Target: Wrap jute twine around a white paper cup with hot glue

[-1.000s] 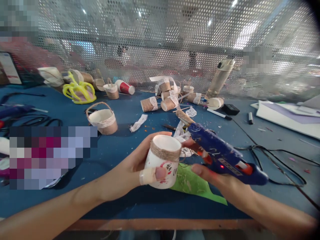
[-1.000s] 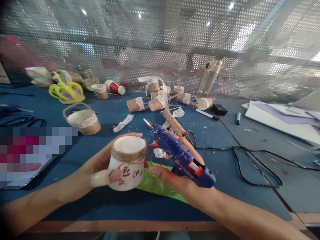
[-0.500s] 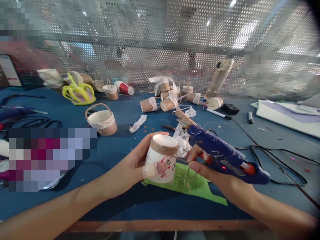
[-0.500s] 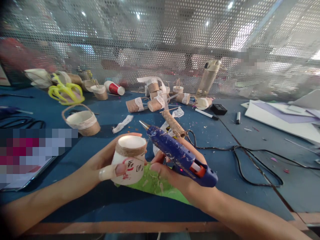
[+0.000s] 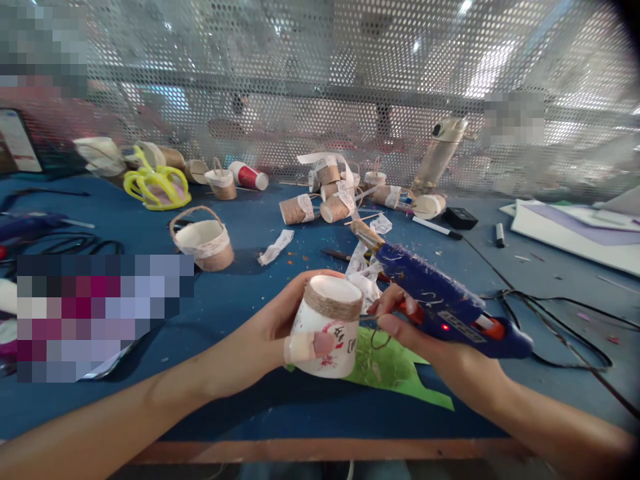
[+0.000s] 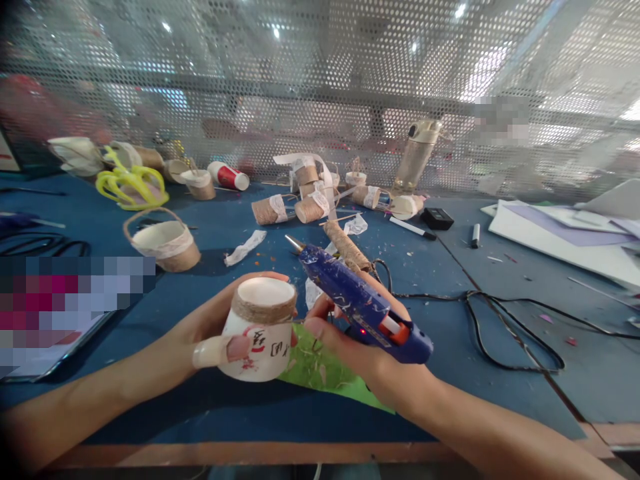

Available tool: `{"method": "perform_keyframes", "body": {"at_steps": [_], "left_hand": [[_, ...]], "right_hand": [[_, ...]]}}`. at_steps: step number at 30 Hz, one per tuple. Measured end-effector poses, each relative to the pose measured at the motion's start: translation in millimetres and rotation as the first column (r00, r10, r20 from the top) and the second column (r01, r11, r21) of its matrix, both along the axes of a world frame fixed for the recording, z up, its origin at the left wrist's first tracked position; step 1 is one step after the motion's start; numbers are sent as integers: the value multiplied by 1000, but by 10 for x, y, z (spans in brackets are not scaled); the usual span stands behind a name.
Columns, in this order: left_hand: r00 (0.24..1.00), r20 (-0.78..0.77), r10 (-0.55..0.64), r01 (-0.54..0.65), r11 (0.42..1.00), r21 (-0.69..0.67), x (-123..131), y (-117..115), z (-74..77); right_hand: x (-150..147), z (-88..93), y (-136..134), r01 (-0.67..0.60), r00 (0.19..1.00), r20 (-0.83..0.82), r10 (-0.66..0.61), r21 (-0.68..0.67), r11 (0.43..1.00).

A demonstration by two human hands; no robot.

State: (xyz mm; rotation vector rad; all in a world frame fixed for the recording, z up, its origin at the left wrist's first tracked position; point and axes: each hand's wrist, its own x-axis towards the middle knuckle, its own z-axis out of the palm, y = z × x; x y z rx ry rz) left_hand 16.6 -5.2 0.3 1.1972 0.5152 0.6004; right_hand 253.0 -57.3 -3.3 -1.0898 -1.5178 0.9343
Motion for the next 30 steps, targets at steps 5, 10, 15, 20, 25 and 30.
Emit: {"method": "perform_keyframes", "body": {"at_steps": [5,10,15,20,25,30], "left_hand": [[1000,3,-22,22,1000,10,-11,-11,-14],[999,0,-41,41,999,22,-22,13,-43],[998,8,-69,68,997,28,-24,7,-35],[998,-2,-60,60,997,39,-15,-1,-20],[997,-7,-76,77,996,50,-21,-6,-18],[996,0,-88,87,994,59,-17,-5,-13]], "right_hand": [[-18,21,1,24,1000,-9,-25,-39,999],[-14,10,6,-1,1000,-4,1,-76,997],[-2,20,17,-10,999,33,15,-131,991],[-30,30,22,8,1000,24,-4,-149,989],[-63,16,12,30,999,-25,-34,-177,984],[-69,0,10,15,999,-40,-22,-169,986]]}}
